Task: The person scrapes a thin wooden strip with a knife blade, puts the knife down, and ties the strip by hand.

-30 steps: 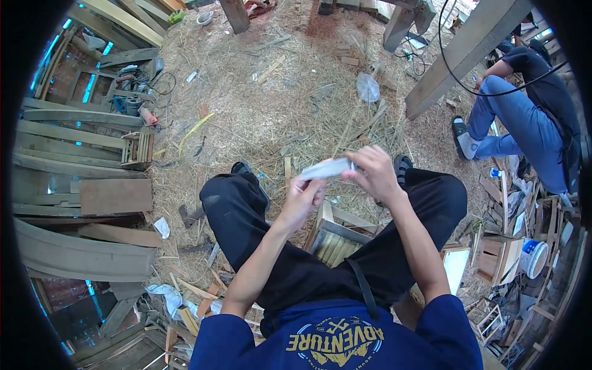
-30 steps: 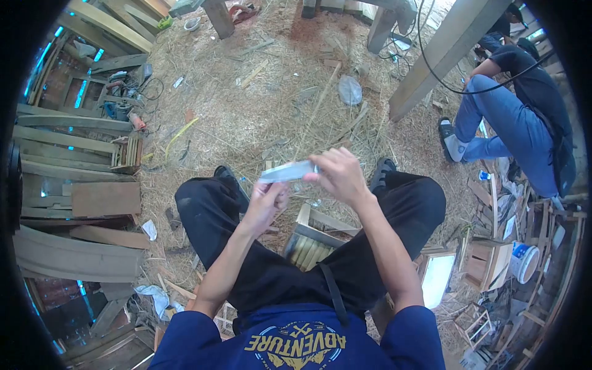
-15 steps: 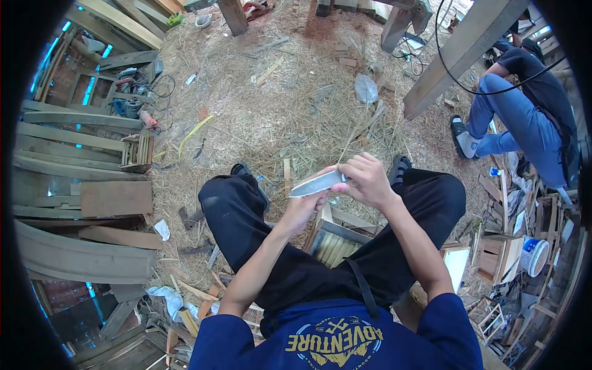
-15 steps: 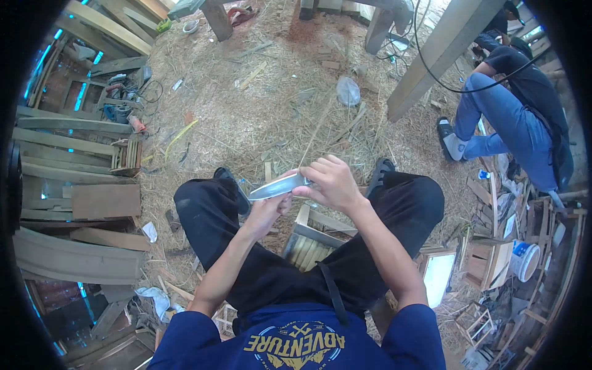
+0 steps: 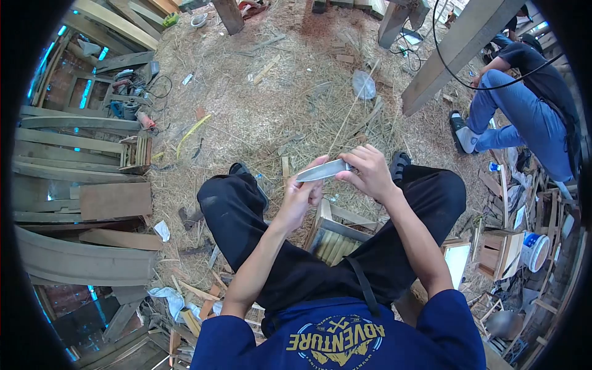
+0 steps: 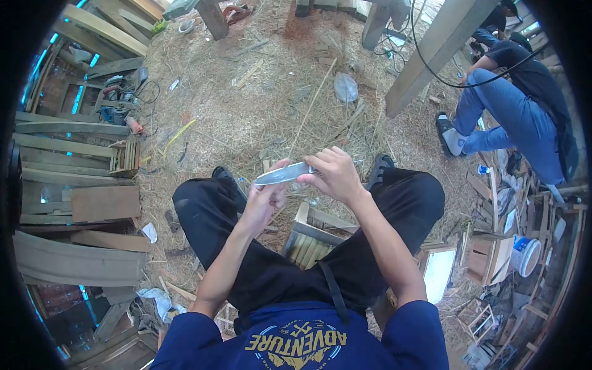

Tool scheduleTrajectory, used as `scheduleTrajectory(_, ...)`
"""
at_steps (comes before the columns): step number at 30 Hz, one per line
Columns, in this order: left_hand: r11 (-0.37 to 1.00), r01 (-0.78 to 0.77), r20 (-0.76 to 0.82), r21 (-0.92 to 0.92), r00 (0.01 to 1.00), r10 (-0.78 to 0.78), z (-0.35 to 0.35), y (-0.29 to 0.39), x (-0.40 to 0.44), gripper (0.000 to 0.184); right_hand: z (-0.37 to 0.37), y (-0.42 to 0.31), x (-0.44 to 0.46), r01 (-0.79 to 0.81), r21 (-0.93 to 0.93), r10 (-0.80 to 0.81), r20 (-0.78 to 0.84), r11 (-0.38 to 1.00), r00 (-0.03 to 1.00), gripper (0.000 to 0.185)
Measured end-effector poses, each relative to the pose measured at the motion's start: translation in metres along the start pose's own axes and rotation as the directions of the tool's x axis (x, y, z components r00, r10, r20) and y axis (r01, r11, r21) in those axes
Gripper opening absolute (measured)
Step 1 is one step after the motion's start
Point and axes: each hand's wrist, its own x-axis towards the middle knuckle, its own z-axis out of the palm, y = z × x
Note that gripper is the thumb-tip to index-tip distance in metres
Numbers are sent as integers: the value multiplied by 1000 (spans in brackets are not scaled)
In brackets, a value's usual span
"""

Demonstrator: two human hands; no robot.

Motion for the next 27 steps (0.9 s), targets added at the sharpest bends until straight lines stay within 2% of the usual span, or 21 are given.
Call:
scheduleTrajectory(4, 994, 48, 13, 103, 999, -49, 4, -1, -6, 44, -5, -12, 3, 70, -17, -70, 28, 997, 997, 45)
scheduleTrajectory(5, 998, 42, 48, 55, 998, -44, 0, -4, -6, 43, -5, -16, 4, 86, -12, -85, 43, 996, 995, 45)
scheduleTrajectory(8, 996, 42, 42, -84, 998, -39, -14, -15, 1, 42, 2, 9, 0, -44, -20, 41, -109, 999, 993, 45)
scheduleTrajectory(9, 999, 40, 55, -21, 998, -39, -2, -1, -4, 42, -3, 10, 5, -72, -30, 67, -133, 997, 989, 46)
scheduleTrajectory(12, 995, 86, -16, 46, 996, -85, 4, -8, -8, 48, -3, -1, 3, 78, -25, -79, -36, 997, 996, 47)
scheduleTrajectory(13, 996, 69, 59, 54, 996, -72, 2, -4, -6, 49, -4, -12, 4, 96, -29, -95, 57, 995, 994, 48)
scheduleTrajectory(17, 999, 37, 9, -10, 999, -37, 3, -4, -4, 46, 1, 3, 3, 44, -5, -44, -77, 999, 996, 46)
scheduleTrajectory(20, 999, 43, 44, 32, 998, -45, -4, -6, -5, 45, -6, 13, 5, -11, -21, 9, -102, 1000, 995, 45)
scheduleTrajectory(24, 997, 66, 69, 41, 995, -69, -1, 0, -6, 45, -12, -13, 7, 79, 13, -80, 28, 997, 996, 44)
scheduleTrajectory(25, 998, 23, 61, 61, 998, -27, -1, -1, -6, 45, -9, -9, 3, 16, 57, -20, 62, 998, 998, 48)
scheduleTrajectory(27, 994, -54, 56, 93, 997, 49, 0, -6, -3, 44, -9, -2, 4, -8, 58, 8, 8, 998, 1000, 47)
